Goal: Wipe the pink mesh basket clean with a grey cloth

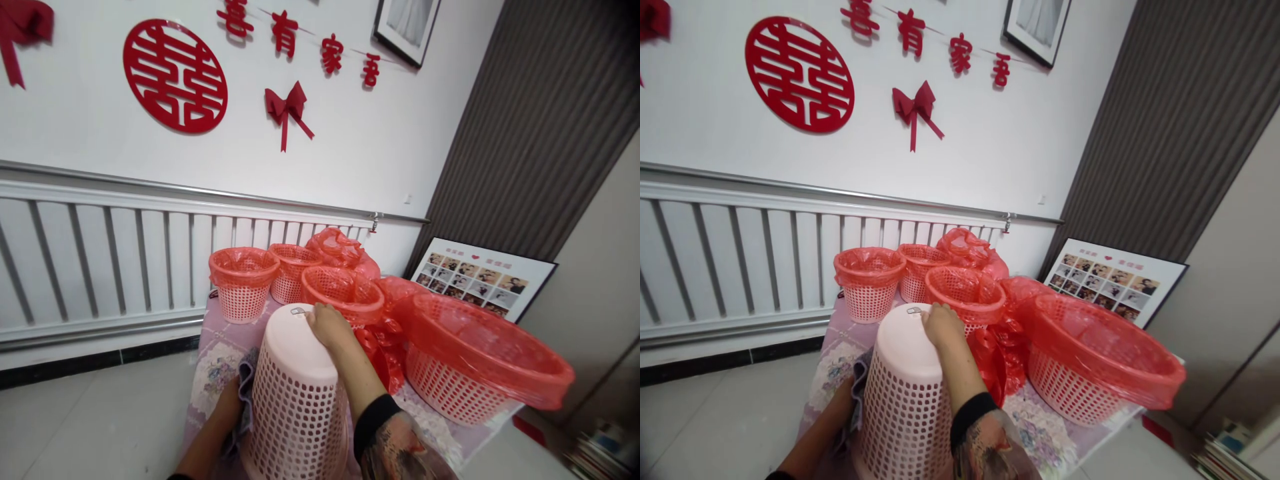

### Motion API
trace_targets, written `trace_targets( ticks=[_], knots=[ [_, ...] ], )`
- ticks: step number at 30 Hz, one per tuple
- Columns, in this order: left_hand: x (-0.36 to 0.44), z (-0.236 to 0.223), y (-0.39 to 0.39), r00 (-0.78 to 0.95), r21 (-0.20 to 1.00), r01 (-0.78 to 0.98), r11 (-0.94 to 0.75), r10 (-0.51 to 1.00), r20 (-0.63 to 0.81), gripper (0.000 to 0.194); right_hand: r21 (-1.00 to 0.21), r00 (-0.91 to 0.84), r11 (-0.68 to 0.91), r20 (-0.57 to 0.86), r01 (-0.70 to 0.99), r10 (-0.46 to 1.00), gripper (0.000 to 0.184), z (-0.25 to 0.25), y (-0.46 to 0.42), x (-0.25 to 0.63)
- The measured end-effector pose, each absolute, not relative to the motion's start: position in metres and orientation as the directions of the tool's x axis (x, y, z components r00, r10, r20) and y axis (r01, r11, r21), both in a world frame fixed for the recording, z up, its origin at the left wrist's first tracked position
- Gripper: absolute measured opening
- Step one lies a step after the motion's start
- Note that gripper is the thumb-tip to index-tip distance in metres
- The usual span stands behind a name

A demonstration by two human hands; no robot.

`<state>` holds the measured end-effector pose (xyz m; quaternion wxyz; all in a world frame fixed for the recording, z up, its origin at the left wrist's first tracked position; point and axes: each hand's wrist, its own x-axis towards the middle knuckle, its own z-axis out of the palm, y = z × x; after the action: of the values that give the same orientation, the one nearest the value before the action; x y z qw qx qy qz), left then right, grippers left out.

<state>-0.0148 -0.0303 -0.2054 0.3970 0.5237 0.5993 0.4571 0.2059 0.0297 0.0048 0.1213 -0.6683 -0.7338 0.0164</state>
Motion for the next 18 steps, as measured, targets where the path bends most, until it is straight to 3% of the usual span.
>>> trace_targets(
  ticks=[4,11,15,18],
  knots=[
    [-0.009,-0.193,-0.041,-0.182,0.962,0.259,0.086,0.982,-0.039,0.041,-0.188,-0.089,0.119,0.159,0.975,0.983,0.042,0.006,0.029,0.206],
    [0.012,-0.113,-0.071,-0.267,0.980,0.200,0.015,0.963,0.040,0.047,-0.188,-0.101,0.131,0.163,0.973,0.981,0.042,0.006,0.028,0.206],
    [0.029,-0.094,-0.074,-0.264,0.945,0.205,-0.254,0.916,0.303,0.059,-0.183,-0.111,0.140,0.159,0.973,0.981,0.042,0.006,0.029,0.207],
    [0.042,-0.115,-0.073,-0.266,0.893,0.199,-0.403,0.855,0.445,0.070,-0.185,-0.123,0.151,0.155,0.971,0.980,0.041,0.006,0.030,0.207]
  ],
)
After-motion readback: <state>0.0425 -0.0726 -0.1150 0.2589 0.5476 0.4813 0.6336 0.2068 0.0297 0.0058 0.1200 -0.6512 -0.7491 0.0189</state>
